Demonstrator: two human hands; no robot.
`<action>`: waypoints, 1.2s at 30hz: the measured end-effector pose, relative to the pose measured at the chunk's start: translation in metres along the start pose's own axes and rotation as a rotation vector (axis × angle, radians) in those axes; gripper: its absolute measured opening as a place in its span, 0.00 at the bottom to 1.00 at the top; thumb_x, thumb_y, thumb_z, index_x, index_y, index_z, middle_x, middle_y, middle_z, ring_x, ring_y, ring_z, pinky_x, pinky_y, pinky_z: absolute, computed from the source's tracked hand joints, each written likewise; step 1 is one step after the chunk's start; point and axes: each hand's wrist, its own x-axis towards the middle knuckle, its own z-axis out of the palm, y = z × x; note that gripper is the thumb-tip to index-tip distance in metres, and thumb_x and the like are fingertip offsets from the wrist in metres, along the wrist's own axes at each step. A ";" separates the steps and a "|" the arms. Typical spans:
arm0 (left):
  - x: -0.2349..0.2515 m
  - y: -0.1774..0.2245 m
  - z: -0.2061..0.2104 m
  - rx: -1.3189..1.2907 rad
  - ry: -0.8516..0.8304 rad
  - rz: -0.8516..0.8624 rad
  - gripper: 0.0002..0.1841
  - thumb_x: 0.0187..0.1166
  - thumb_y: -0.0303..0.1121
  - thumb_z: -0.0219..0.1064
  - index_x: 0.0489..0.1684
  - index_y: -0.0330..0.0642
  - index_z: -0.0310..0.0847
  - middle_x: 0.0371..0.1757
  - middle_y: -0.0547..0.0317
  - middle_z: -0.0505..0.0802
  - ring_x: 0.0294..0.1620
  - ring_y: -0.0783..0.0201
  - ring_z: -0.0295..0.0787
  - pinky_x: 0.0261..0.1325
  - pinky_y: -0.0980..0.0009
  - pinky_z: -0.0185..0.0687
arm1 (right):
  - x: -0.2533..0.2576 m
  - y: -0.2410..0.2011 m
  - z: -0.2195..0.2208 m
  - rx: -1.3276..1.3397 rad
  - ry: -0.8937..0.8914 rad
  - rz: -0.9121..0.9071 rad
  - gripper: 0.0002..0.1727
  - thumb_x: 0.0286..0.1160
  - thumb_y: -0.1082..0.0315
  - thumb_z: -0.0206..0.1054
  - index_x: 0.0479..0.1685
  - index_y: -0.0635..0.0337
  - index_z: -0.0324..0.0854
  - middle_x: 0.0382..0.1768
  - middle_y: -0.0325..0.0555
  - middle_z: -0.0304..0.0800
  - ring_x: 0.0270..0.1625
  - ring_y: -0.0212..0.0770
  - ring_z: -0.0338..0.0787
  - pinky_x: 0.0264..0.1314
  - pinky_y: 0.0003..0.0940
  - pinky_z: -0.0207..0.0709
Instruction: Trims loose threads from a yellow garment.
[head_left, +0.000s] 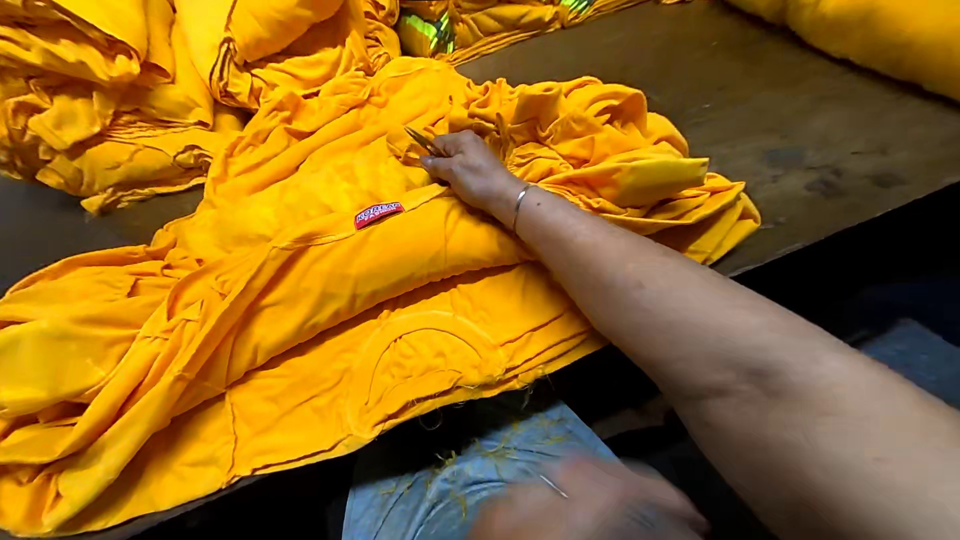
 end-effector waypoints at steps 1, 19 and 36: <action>0.000 -0.025 -0.007 0.166 0.089 -0.094 0.14 0.79 0.40 0.70 0.48 0.39 0.92 0.55 0.50 0.94 0.61 0.58 0.89 0.66 0.61 0.86 | -0.004 -0.002 -0.003 0.148 0.007 -0.003 0.14 0.88 0.63 0.59 0.33 0.62 0.79 0.26 0.39 0.77 0.28 0.33 0.77 0.35 0.32 0.72; 0.010 -0.106 -0.040 0.508 -0.045 -0.176 0.36 0.66 0.40 0.75 0.80 0.45 0.74 0.49 0.71 0.91 0.48 0.70 0.86 0.51 0.68 0.85 | -0.231 -0.007 -0.050 -0.417 -0.283 -0.432 0.05 0.63 0.64 0.68 0.36 0.49 0.84 0.21 0.29 0.78 0.23 0.30 0.80 0.21 0.32 0.72; 0.043 -0.107 -0.054 -0.345 -0.259 -0.351 0.23 0.76 0.20 0.63 0.71 0.42 0.86 0.48 0.60 0.94 0.36 0.69 0.89 0.37 0.75 0.89 | -0.286 -0.006 -0.055 0.003 -0.070 -0.400 0.10 0.66 0.70 0.67 0.44 0.60 0.87 0.34 0.34 0.89 0.35 0.23 0.86 0.35 0.19 0.82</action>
